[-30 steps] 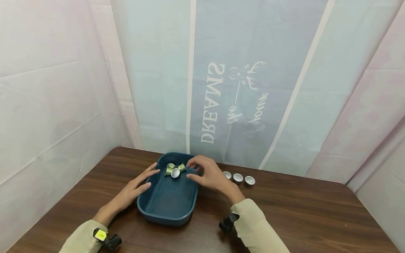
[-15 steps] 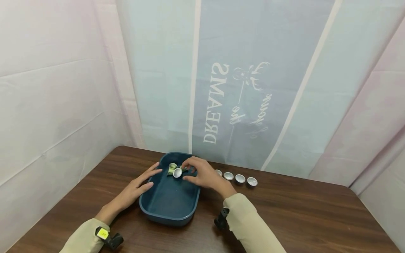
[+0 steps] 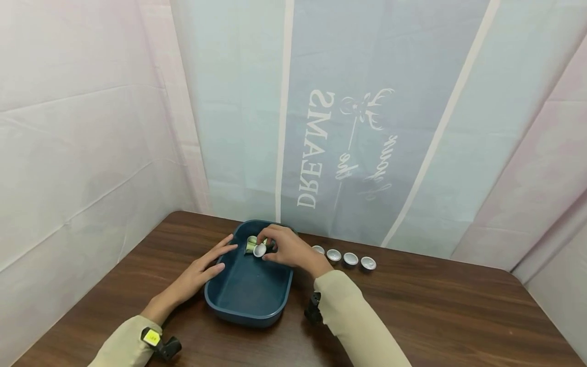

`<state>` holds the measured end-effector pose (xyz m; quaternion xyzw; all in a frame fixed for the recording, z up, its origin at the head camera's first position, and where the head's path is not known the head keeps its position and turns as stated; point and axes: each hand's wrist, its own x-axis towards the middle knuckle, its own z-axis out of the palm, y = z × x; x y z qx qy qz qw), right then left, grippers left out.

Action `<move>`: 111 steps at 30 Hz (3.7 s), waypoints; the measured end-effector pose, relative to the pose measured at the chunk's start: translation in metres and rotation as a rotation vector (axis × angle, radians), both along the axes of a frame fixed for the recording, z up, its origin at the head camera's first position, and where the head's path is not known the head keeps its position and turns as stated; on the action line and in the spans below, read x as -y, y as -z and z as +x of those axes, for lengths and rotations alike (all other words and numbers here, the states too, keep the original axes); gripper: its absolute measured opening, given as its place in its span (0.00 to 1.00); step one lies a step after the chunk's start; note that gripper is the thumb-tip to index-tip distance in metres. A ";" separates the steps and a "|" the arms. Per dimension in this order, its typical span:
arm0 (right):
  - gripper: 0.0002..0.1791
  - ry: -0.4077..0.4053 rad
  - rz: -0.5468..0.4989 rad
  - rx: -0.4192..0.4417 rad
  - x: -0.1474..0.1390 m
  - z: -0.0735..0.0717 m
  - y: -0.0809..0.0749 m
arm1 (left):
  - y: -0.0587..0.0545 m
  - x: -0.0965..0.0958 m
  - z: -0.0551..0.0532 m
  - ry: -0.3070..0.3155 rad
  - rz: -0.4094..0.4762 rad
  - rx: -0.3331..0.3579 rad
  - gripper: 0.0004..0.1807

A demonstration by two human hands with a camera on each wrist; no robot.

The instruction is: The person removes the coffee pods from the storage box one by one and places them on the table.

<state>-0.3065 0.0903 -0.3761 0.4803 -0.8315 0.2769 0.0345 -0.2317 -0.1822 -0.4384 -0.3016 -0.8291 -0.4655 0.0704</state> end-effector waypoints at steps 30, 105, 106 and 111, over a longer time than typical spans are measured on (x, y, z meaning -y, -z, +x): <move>0.18 0.066 0.307 0.007 0.022 -0.008 -0.002 | 0.001 0.001 -0.002 0.025 0.012 0.004 0.25; 0.17 -0.033 0.195 0.005 0.016 0.014 -0.011 | -0.003 0.001 -0.002 0.011 0.003 0.023 0.25; 0.17 -0.036 0.168 0.008 0.015 0.015 -0.010 | -0.002 0.001 -0.002 0.013 0.003 0.022 0.25; 0.16 -0.049 -0.031 0.054 0.002 0.016 -0.007 | -0.001 0.001 -0.001 0.009 0.000 0.021 0.25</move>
